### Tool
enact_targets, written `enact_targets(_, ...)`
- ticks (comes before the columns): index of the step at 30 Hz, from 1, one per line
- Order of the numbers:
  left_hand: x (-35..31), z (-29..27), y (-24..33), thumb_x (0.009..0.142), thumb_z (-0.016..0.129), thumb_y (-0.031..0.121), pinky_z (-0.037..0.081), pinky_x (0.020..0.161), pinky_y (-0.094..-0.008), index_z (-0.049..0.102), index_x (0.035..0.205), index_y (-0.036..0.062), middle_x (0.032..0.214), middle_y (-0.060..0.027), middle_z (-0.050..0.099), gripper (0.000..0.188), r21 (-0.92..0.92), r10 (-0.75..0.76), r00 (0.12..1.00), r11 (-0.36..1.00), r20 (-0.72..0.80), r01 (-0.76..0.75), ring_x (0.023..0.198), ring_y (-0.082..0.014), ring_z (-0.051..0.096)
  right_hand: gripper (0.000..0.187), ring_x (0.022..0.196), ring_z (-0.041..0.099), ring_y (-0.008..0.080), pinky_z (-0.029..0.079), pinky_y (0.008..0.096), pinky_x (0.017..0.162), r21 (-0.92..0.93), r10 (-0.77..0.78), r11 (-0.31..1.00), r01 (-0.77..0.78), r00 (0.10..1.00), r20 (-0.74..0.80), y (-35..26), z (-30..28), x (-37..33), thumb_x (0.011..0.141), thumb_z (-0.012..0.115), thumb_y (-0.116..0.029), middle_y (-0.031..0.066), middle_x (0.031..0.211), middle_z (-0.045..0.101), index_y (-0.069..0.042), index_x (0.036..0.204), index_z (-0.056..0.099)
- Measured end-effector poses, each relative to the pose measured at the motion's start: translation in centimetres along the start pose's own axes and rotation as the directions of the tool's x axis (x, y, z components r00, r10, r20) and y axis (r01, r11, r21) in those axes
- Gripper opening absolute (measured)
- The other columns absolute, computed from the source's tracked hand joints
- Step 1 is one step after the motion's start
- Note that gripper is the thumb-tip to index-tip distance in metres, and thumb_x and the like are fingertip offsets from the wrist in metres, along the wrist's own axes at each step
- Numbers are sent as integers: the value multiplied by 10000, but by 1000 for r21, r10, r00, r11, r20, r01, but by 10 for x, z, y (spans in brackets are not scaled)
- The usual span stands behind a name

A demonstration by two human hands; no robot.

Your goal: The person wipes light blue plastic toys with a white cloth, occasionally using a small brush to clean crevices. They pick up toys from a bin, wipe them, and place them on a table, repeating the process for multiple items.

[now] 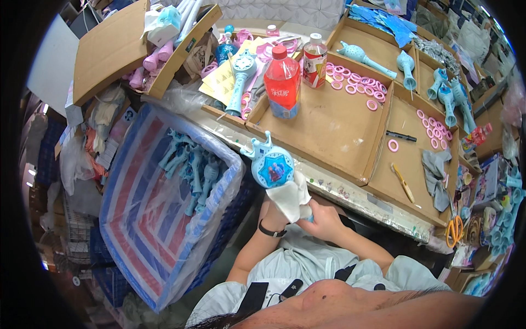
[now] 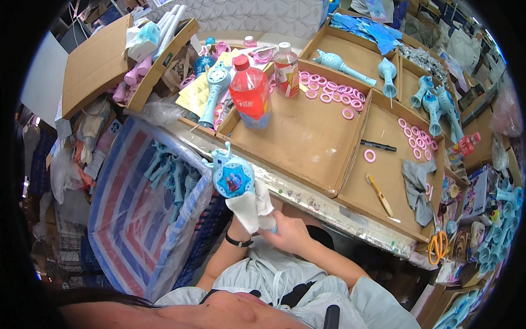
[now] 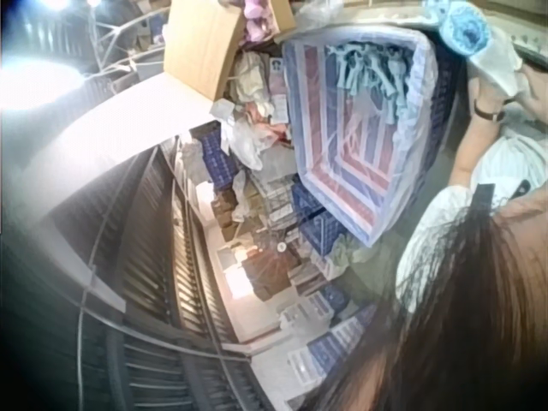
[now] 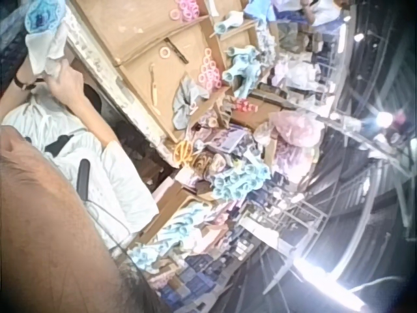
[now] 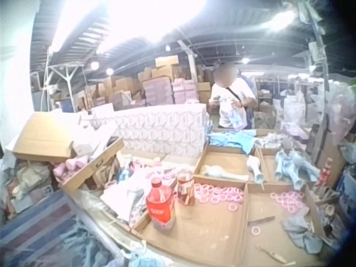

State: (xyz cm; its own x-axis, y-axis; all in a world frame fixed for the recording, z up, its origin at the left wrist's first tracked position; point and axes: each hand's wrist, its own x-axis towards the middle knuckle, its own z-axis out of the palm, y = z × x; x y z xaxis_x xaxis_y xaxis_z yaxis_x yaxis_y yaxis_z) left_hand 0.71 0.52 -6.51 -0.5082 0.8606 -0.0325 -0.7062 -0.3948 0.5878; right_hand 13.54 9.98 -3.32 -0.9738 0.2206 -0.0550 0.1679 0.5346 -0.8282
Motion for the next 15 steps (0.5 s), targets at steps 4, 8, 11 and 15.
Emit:
enact_targets(4,-2,4,-1,846,572,475,404,494,-316,482,930,52,693,-68,484,441,-373,-22,965,920,262,123,526,-189,486,370,761,665,251,507,355,689,442,-73,896,-42,968,240,2,-2,-10,873,633,-341,131,835,671,-13,1031,566)
enact_targets(8,-2,6,-4,855,598,456,378,454,-312,483,955,55,667,-63,468,429,-453,39,903,874,427,176,485,-159,464,178,819,593,117,466,274,764,786,-137,556,-271,902,408,-1,2,-16,932,579,-200,18,859,634,-33,991,572)
enact_targets(11,-1,8,-6,865,575,458,375,480,-318,488,899,70,644,-57,458,399,-355,55,888,926,457,126,487,-157,449,293,719,649,194,499,314,660,583,-33,806,-103,975,218,-4,3,-15,878,644,-290,85,788,659,-17,961,578)
enact_targets(15,-5,14,-5,859,556,465,372,534,-311,486,823,95,632,-51,446,378,-98,68,994,993,86,-59,521,-165,442,435,604,648,315,502,387,527,-34,-107,994,103,978,-178,-6,1,-12,770,722,-388,167,677,634,-4,921,585)
